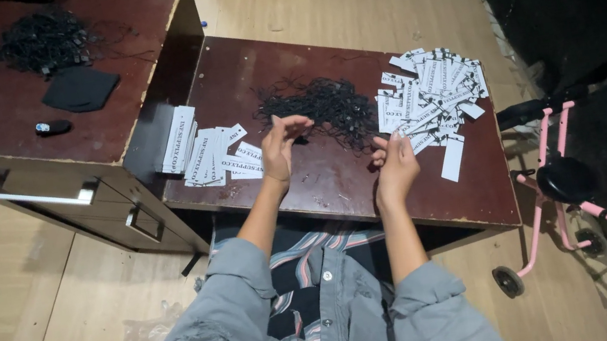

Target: Attaching thin black strings to paper garment labels by threading them through pre-punched holes.

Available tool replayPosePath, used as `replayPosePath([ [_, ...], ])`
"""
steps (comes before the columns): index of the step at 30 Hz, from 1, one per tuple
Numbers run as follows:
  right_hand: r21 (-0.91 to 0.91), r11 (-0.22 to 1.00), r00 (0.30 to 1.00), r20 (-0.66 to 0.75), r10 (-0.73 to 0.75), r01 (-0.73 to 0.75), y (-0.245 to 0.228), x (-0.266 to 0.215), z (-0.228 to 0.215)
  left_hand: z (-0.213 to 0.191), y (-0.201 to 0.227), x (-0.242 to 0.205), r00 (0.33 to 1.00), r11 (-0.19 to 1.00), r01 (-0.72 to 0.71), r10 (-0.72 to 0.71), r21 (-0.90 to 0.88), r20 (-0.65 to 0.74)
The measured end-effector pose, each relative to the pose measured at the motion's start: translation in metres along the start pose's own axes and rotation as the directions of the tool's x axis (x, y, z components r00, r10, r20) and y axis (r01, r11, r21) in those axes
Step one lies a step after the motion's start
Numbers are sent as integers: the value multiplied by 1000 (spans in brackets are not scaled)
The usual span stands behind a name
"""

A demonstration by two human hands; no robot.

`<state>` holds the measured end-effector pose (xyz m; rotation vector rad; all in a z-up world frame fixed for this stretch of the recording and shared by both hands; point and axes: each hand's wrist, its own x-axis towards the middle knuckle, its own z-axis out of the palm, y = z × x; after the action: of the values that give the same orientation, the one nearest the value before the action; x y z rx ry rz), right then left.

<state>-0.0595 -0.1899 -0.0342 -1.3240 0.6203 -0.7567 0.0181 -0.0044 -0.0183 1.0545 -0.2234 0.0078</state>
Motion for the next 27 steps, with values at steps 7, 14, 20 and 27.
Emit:
replayPosePath([
  [7,-420,773,877,293,-380,475,-32,-57,12,-6,-16,18,978,919,199,-209,-341,6],
  [14,-339,738,716,644,-270,584,-20,-81,35,2,-12,23,944,603,203,-331,-772,-10],
  [20,-365,830,810,563,-163,421,-23,-81,43,3,-20,28,923,439,140,-381,-888,-43],
  [27,-360,819,842,477,-250,448,-13,-76,40,0,-32,29,937,685,177,-337,-707,-91],
])
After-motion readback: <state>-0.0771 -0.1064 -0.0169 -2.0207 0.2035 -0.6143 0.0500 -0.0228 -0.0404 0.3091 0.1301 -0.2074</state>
